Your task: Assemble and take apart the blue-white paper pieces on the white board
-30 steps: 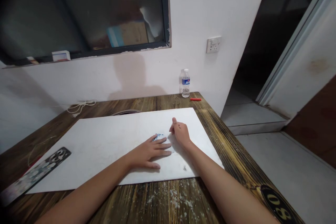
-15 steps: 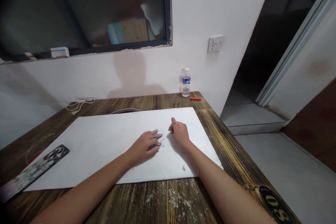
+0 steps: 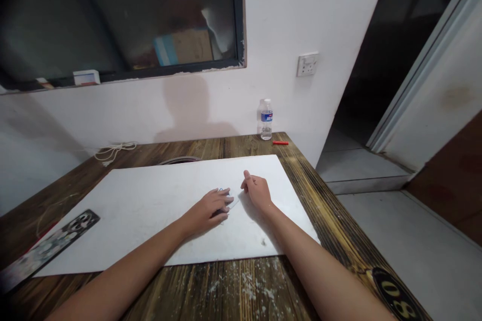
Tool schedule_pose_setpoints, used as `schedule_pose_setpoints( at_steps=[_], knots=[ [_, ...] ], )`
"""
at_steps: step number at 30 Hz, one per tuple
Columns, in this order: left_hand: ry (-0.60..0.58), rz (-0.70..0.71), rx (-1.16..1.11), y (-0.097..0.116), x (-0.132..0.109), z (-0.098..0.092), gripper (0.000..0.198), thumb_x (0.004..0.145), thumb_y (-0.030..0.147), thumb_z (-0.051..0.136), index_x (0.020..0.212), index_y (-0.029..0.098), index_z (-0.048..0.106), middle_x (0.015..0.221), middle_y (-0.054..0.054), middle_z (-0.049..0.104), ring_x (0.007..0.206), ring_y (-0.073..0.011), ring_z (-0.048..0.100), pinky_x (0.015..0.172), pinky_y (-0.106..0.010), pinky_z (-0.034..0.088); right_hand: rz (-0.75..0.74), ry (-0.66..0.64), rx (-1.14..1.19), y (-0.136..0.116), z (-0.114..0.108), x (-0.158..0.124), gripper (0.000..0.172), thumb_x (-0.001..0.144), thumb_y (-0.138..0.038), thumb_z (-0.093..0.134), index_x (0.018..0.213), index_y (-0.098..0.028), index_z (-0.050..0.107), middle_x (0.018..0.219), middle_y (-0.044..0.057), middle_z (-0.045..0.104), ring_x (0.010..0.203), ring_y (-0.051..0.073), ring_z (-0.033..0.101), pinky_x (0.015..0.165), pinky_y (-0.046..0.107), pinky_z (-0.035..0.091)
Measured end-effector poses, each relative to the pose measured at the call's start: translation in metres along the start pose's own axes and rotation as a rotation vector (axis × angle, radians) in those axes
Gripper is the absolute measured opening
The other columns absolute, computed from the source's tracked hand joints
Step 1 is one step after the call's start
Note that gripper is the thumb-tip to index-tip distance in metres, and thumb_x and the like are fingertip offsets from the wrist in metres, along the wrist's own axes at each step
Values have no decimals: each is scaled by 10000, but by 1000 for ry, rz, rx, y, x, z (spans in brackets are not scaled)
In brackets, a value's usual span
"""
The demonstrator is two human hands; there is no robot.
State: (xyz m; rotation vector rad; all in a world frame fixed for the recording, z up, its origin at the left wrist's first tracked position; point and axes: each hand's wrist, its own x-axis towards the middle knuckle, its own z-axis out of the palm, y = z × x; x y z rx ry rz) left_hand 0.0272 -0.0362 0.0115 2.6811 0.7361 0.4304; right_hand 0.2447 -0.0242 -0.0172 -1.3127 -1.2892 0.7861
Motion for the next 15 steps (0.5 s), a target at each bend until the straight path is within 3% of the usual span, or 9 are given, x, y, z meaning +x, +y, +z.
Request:
schedule_pose_setpoints(
  at_steps=[3, 6, 9, 11, 15],
  knots=[
    [91, -23, 81, -1, 1, 2, 216, 920, 181, 496, 1006, 263, 677, 1285, -44, 633, 1347, -222, 432, 1106, -478, 303, -2, -7, -15, -1, 0, 0, 658, 876, -694, 372, 543, -188, 628, 485, 23, 563, 511, 157, 521, 555, 283, 369],
    [248, -224, 185, -7, 1, 5, 300, 903, 129, 474, 1102, 253, 661, 1277, -71, 623, 1245, -248, 510, 1033, -476, 390, 0, -11, -28, -1, 0, -1, 657, 885, -683, 361, 548, -187, 630, 493, 23, 565, 517, 157, 520, 563, 282, 371],
    [290, -362, 223, -13, 1, 6, 299, 915, 162, 456, 1116, 230, 668, 1198, -86, 649, 1133, -258, 561, 977, -462, 442, 11, -14, -34, -2, -1, -1, 655, 886, -684, 357, 557, -188, 632, 502, 21, 568, 524, 157, 521, 566, 281, 373],
    [227, -303, 206, -13, 1, 4, 290, 910, 241, 507, 1160, 220, 653, 1263, -97, 621, 1199, -275, 527, 1032, -482, 401, 9, -18, -31, -1, 0, -1, 651, 884, -684, 364, 558, -188, 631, 503, 20, 569, 529, 158, 525, 569, 281, 373],
    [4, 2, 39, -2, 0, -2, 321, 858, 314, 605, 1165, 230, 643, 1350, -88, 580, 1321, -272, 448, 1113, -476, 316, -1, -18, -23, 0, 0, -1, 652, 883, -684, 369, 553, -185, 630, 499, 21, 567, 527, 157, 527, 567, 282, 372]
  ],
)
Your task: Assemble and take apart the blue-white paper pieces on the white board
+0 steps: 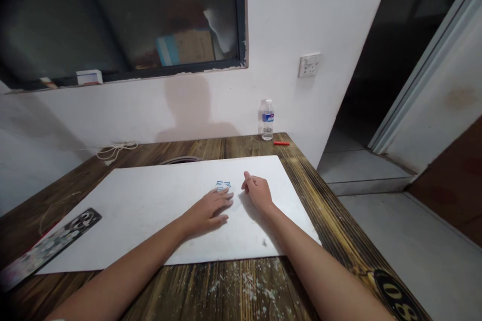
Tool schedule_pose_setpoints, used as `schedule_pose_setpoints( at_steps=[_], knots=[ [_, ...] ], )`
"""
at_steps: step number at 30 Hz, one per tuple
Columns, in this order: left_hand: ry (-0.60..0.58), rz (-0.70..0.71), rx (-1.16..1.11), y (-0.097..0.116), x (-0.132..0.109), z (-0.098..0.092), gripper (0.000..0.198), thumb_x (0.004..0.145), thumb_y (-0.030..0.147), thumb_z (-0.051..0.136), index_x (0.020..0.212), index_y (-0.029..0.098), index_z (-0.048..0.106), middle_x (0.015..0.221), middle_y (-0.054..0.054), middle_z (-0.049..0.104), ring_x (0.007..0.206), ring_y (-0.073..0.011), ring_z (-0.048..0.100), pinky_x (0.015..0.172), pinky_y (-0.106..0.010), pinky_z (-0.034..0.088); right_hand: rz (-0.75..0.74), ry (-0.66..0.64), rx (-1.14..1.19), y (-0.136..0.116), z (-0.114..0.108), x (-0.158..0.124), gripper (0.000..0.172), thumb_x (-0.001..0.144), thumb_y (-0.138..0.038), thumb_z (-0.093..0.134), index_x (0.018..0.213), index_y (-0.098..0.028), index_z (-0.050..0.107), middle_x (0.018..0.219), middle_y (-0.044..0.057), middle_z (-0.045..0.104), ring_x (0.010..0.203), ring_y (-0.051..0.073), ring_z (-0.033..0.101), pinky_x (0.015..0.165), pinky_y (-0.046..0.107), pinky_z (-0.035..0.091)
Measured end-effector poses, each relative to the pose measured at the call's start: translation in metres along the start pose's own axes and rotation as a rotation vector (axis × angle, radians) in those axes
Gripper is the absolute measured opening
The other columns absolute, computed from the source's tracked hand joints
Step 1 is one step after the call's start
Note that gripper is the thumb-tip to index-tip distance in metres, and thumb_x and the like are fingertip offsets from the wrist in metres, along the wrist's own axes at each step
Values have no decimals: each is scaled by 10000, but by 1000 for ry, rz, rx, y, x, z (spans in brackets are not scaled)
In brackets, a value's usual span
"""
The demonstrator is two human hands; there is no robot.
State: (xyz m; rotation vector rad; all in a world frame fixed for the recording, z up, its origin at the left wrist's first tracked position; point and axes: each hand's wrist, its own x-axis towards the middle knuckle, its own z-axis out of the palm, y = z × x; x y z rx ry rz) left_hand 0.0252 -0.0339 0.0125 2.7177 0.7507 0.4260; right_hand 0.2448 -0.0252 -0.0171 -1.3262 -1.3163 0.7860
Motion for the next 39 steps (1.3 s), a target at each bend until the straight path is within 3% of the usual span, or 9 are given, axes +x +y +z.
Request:
schedule_pose_setpoints(
  at_steps=[5, 11, 14, 19, 22, 25, 30, 36, 39],
  knots=[
    [13, 130, -70, 9, 1, -1, 149, 872, 212, 543, 923, 224, 683, 1071, -48, 705, 1107, -203, 598, 993, -375, 429, 2, -1, -7, 1, 0, 0, 653, 877, -688, 374, 553, -181, 626, 498, 21, 564, 527, 155, 526, 564, 280, 376],
    [345, -274, 220, -11, 2, 8, 356, 839, 85, 511, 1145, 232, 616, 1348, -73, 560, 1275, -258, 466, 1047, -457, 379, 0, 4, -5, -1, 1, -1, 650, 885, -675, 375, 553, -179, 635, 508, 21, 557, 535, 154, 517, 565, 281, 362],
    [322, -440, 256, -18, 1, 8, 362, 872, 140, 495, 1210, 224, 595, 1330, -88, 581, 1272, -279, 479, 1043, -487, 380, 7, 3, -1, 0, 1, -1, 639, 884, -669, 385, 554, -183, 636, 509, 20, 559, 534, 155, 516, 568, 283, 363],
    [41, -146, 96, -7, -1, 3, 397, 877, 336, 574, 1261, 236, 571, 1425, -79, 514, 1383, -292, 370, 1121, -511, 281, -17, 3, -5, 3, 2, 1, 636, 890, -660, 380, 560, -182, 638, 499, 21, 565, 525, 157, 528, 574, 285, 371],
    [9, -2, 33, 0, 0, 4, 266, 807, 322, 664, 1054, 225, 648, 1344, -68, 589, 1377, -295, 379, 1116, -477, 294, -29, -2, -15, 3, 2, 2, 639, 896, -655, 372, 555, -182, 633, 497, 21, 565, 527, 156, 532, 579, 285, 374],
    [128, -98, 72, -2, 1, 8, 99, 830, 209, 607, 917, 218, 654, 1223, -53, 662, 1311, -280, 460, 1073, -473, 345, -23, -1, -18, 3, 2, 1, 639, 896, -655, 374, 557, -182, 636, 501, 20, 563, 532, 156, 528, 572, 283, 367],
    [297, -351, 165, -11, 3, 8, 281, 846, 66, 474, 1013, 210, 648, 1152, -66, 675, 1133, -244, 567, 979, -456, 427, 9, -7, -20, 2, 0, 0, 624, 894, -650, 387, 567, -184, 643, 512, 16, 570, 536, 154, 522, 578, 281, 366],
    [33, 22, 52, 3, 0, 0, 362, 796, 316, 668, 1147, 241, 619, 1320, -70, 572, 1262, -268, 461, 1072, -443, 345, -10, -7, -30, 1, 0, 1, 624, 894, -649, 384, 559, -186, 635, 503, 15, 569, 539, 158, 532, 579, 283, 367],
    [16, 22, 29, 9, 1, 1, 312, 719, 359, 744, 980, 224, 640, 1163, -62, 631, 1137, -260, 532, 999, -415, 396, -10, -10, -33, 1, 0, 1, 626, 894, -650, 380, 555, -188, 628, 499, 15, 568, 537, 158, 535, 585, 283, 371]
  ],
)
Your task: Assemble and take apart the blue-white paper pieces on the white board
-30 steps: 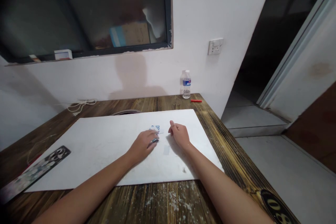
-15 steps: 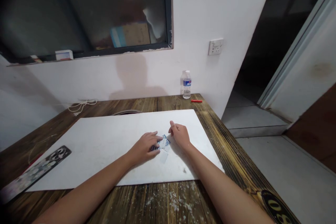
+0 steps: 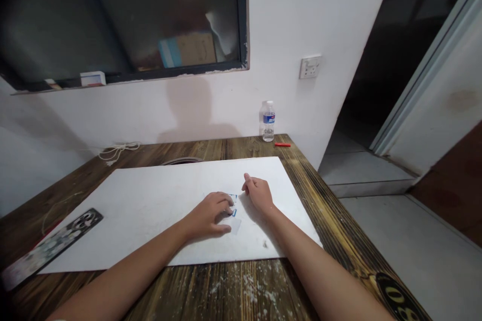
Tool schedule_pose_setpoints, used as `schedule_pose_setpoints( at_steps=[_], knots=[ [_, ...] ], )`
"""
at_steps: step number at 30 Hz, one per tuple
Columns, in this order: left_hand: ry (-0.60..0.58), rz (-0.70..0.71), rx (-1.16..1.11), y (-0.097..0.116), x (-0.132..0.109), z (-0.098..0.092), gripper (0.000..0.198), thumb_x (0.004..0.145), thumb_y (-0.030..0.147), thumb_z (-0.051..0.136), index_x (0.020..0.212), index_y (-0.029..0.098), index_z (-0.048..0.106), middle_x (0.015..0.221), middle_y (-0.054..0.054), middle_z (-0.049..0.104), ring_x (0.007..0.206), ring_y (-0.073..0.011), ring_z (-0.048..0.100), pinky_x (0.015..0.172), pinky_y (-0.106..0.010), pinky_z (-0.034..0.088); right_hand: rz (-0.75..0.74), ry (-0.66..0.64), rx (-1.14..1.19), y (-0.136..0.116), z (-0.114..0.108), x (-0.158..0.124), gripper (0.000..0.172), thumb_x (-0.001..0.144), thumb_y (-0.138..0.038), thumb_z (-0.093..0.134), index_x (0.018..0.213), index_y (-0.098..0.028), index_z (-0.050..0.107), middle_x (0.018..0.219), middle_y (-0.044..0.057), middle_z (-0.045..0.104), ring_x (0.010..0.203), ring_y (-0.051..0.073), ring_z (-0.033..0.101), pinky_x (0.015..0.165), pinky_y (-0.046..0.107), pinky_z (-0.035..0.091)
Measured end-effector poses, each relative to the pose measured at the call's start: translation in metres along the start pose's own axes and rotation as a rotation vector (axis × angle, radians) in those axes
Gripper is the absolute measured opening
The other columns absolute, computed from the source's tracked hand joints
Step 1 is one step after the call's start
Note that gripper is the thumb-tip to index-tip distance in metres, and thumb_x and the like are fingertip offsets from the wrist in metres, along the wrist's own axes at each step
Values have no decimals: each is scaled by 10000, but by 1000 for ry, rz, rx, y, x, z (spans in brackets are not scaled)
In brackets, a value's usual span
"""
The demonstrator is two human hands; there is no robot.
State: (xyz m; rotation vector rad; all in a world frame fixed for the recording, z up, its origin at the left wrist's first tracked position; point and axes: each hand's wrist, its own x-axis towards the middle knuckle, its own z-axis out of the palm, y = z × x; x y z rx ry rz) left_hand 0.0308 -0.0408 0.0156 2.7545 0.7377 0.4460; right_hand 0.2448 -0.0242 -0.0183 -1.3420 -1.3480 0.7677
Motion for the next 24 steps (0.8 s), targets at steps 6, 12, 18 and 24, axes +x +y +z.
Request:
schedule_pose_setpoints(
  at_steps=[6, 12, 18, 24],
  knots=[
    [238, -367, 136, -13, 2, 7, 219, 857, 108, 487, 987, 214, 628, 1082, -64, 665, 1068, -232, 565, 945, -424, 420, 38, -4, 12, 0, 1, 0, 630, 888, -657, 379, 564, -180, 633, 504, 16, 560, 504, 147, 501, 551, 282, 355],
    [-41, -115, 38, -11, -3, 1, 484, 801, 408, 673, 1242, 238, 571, 1445, -89, 485, 1387, -312, 338, 1133, -513, 230, 20, -5, 12, 0, 0, 0, 628, 890, -656, 382, 567, -179, 633, 500, 18, 563, 517, 150, 514, 561, 282, 365],
    [-11, 0, -70, -3, 0, -3, 106, 848, 243, 602, 942, 245, 650, 1151, -31, 672, 1184, -220, 545, 1023, -396, 379, 22, -6, -4, -1, 0, -1, 622, 885, -656, 383, 562, -185, 628, 506, 21, 568, 518, 155, 509, 551, 285, 358],
    [237, -430, 234, -17, 0, 9, 321, 855, 86, 446, 1098, 203, 620, 1264, -95, 610, 1217, -294, 507, 1011, -489, 380, 37, -24, -4, -6, 0, -3, 582, 894, -619, 406, 576, -184, 624, 505, 8, 547, 504, 153, 494, 555, 292, 355]
  ],
)
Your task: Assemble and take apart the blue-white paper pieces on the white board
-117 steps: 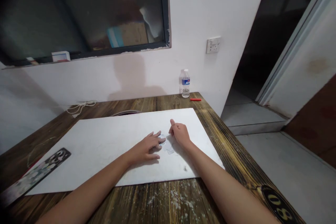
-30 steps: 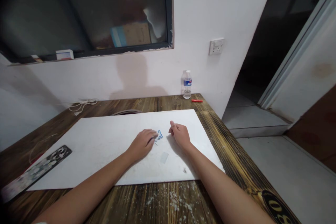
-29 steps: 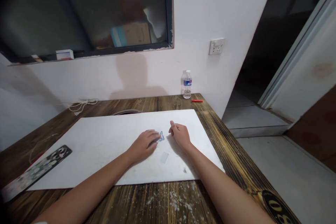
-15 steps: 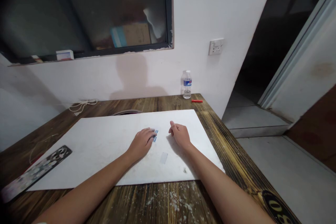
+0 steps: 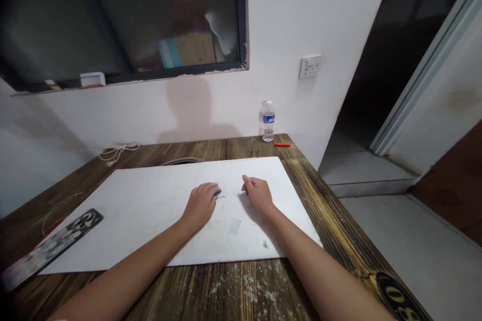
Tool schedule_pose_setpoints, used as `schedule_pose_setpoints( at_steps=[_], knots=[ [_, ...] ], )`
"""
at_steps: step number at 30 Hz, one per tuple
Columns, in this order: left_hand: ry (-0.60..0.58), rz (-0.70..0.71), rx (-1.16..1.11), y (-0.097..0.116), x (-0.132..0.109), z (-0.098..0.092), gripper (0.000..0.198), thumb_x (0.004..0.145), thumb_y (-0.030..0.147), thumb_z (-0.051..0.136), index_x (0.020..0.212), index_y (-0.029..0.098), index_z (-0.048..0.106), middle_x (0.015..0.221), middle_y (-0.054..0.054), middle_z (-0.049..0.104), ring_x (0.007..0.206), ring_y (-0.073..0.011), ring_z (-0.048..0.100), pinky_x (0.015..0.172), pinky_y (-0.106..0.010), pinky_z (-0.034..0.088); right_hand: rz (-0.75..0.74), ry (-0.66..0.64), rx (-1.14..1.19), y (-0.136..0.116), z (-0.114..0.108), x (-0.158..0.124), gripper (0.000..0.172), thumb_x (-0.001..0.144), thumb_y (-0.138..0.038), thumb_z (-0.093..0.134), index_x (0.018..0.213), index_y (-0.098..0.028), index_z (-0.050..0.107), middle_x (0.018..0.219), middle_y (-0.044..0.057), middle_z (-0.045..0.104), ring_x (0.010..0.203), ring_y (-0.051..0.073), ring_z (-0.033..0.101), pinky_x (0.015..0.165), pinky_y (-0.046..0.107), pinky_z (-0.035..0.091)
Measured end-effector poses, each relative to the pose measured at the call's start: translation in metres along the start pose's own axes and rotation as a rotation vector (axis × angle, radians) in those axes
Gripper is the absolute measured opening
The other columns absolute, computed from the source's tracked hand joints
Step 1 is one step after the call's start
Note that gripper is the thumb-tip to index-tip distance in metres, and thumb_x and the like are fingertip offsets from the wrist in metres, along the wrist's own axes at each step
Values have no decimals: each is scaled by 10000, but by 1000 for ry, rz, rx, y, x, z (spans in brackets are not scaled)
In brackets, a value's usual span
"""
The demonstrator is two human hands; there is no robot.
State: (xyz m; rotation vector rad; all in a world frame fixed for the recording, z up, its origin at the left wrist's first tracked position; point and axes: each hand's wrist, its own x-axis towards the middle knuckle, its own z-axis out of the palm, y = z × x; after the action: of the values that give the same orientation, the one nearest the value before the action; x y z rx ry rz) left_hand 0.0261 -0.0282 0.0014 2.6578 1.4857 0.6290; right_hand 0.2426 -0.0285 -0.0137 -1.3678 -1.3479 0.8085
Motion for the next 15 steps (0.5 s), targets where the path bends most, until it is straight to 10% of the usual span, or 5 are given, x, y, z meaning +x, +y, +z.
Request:
schedule_pose_setpoints(
  at_steps=[3, 10, 15],
  knots=[
    [-59, -49, 44, -1, -2, 1, 365, 901, 290, 508, 1241, 174, 570, 1402, -149, 508, 1338, -362, 391, 1069, -554, 308, -5, -8, -24, 2, 0, 1, 544, 890, -593, 428, 584, -188, 622, 510, 4, 550, 512, 154, 498, 561, 289, 356],
    [-463, 528, -239, 8, -2, -19, 531, 795, 553, 651, 1246, 285, 570, 1487, -61, 444, 1427, -290, 293, 1169, -503, 148, -90, -5, -91, 6, -1, 6, 379, 871, -461, 450, 756, -200, 700, 592, 2, 612, 605, 169, 555, 632, 289, 386],
    [-368, 463, -305, 9, -2, -14, 336, 726, 466, 748, 947, 230, 658, 1355, -68, 581, 1370, -292, 394, 1122, -452, 268, -122, 31, -37, 5, 0, 6, 280, 794, -335, 478, 859, -194, 711, 648, 13, 626, 637, 175, 555, 657, 307, 419]
  ],
)
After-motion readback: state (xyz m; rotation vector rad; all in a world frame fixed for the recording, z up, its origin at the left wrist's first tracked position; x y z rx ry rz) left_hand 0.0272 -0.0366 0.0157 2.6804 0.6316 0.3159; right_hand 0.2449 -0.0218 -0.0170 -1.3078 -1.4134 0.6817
